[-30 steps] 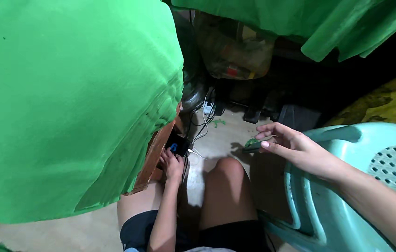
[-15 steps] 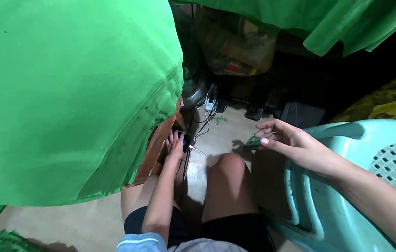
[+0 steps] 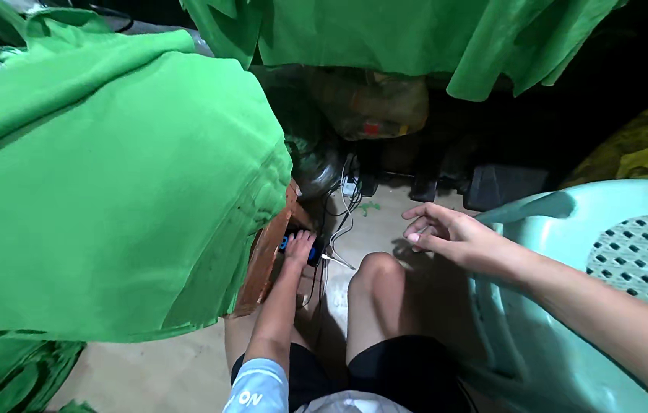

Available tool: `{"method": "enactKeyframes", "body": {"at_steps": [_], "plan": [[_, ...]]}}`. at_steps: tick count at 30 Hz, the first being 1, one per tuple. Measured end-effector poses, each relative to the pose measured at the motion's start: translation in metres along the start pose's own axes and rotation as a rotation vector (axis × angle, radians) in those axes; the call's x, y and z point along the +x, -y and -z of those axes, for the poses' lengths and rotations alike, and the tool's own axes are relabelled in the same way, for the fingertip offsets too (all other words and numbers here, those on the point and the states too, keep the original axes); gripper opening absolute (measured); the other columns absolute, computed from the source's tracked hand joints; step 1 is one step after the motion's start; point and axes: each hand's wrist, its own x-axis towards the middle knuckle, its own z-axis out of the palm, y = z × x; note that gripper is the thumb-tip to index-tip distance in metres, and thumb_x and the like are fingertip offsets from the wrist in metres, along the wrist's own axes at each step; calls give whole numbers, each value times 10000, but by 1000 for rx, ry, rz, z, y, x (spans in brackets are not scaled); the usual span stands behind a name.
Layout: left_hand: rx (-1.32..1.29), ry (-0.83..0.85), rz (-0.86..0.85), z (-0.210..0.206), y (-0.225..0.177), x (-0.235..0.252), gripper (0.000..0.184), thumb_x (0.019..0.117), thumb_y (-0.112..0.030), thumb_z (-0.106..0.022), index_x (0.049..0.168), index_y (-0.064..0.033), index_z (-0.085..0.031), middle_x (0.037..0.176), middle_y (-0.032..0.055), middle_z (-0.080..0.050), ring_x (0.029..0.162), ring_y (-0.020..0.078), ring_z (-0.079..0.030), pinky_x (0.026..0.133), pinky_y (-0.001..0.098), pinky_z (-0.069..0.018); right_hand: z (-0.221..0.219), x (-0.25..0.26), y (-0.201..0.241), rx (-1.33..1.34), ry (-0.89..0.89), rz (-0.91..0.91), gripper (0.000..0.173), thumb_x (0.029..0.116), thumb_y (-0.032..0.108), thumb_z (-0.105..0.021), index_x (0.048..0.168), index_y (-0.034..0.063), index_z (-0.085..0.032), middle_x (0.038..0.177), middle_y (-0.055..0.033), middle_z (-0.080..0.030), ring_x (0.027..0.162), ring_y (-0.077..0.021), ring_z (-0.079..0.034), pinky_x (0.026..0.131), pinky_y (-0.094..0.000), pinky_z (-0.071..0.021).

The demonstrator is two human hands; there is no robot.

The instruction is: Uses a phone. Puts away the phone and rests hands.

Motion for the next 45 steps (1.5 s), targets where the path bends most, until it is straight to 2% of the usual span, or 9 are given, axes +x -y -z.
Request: {"method": "enactKeyframes", "body": {"at_steps": [2,5,11,18,23,36,39,42,45], "plan": [[21,50,17,3,2,0,1050,682,-184,-934,1565,-106,-370,1603,171,-365,1472,389,-350,1162,594,-314,0,0,0,0,2,-1,417,1034,201,-584,1389,2,-494,1149,-106,-662,889,-110,-669,822,-295,-555],[-58,97,118,-1,1,-4,1081,747,-398,-896,1598,-101,-298,1638,176,-302,1481,395,-336,1146,591,-342,1,1,1,-4,5,-5,429,1038,205,-577,1407,7,-484,1155,-100,-661,885,-101,-664,816,-286,-551],[-117,97,270,-2,-5,-9,1089,781,-542,-823,1580,-23,-295,1613,226,-319,1445,417,-386,1095,583,-416,4,2,-1,-7,25,4,430,1039,211,-571,1407,8,-479,1155,-102,-661,893,-104,-666,822,-295,-553],[-174,88,379,3,-1,-8,1074,802,-565,-795,1565,10,-305,1591,263,-330,1397,435,-442,1069,568,-448,4,3,-2,-21,34,15,428,1039,229,-567,1396,8,-486,1141,-95,-664,877,-102,-658,786,-288,-544],[-262,79,460,8,-1,-8,1071,827,-655,-722,1552,24,-325,1550,258,-411,1355,421,-505,1068,580,-443,3,3,-3,-16,30,32,428,1036,229,-569,1386,-2,-489,1119,-99,-663,857,-98,-651,768,-283,-538],[-299,80,497,9,-1,-7,1049,827,-581,-766,1560,17,-311,1575,266,-359,1388,405,-468,1077,553,-442,2,3,-3,-17,14,8,394,1038,226,-574,1373,31,-504,1082,-61,-676,839,-71,-658,751,-255,-544],[-294,78,497,3,-1,-6,1092,820,-595,-765,1578,13,-265,1586,261,-349,1391,405,-468,1081,570,-432,3,3,-2,-24,21,5,403,1043,228,-573,1376,14,-499,1085,-79,-672,847,-82,-659,761,-268,-547],[-318,30,506,-5,-3,-9,1198,778,-599,-801,1602,15,-186,1616,265,-291,1452,423,-378,1127,590,-364,4,3,0,-64,20,2,404,1051,226,-560,1385,7,-496,1116,-92,-671,870,-98,-656,792,-293,-545],[-441,-195,491,-14,-8,-19,1195,766,-604,-803,1601,12,-210,1644,284,-215,1525,458,-202,1189,606,-246,1,-2,-3,-109,-58,93,408,1044,237,-565,1370,-5,-517,1158,-110,-663,891,-104,-659,815,-292,-546]]}}
